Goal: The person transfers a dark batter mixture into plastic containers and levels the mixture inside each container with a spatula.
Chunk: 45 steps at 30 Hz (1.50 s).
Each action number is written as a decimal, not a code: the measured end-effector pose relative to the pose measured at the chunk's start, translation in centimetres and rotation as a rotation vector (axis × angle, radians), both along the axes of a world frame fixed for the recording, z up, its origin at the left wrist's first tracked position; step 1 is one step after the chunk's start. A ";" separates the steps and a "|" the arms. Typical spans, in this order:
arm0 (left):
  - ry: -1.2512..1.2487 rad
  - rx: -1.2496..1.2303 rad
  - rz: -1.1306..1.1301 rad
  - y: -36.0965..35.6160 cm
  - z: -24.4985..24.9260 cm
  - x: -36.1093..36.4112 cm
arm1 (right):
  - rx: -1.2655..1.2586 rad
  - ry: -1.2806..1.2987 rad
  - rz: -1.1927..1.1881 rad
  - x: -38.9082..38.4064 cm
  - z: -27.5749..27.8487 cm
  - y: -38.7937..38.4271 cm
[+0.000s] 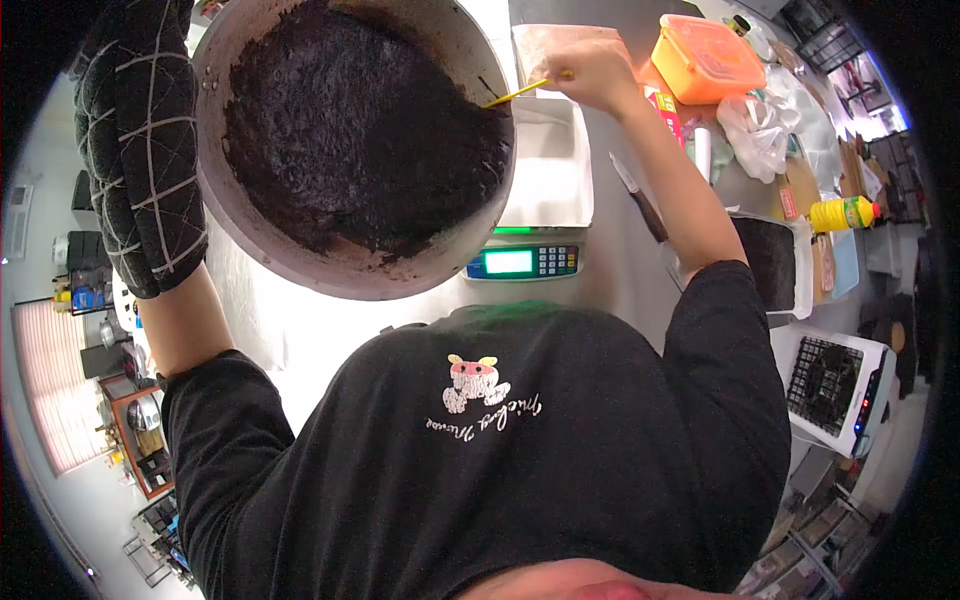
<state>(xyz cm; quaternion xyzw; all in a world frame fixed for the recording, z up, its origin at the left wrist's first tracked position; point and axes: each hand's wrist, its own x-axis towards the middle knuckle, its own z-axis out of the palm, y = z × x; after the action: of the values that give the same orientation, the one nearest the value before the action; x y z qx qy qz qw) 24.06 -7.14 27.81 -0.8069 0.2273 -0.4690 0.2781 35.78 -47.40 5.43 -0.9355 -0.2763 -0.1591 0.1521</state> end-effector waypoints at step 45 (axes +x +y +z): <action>0.229 0.144 -0.016 -1.2 -5.2 -1.4 | 0.344 0.075 -0.271 -1.6 -2.1 -1.9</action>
<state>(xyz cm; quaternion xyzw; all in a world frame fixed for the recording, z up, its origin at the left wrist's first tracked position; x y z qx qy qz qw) 22.69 -8.37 22.58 -0.8312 0.2968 -0.3586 0.3039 34.14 -49.30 3.30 -0.9298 -0.1108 -0.1877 0.2967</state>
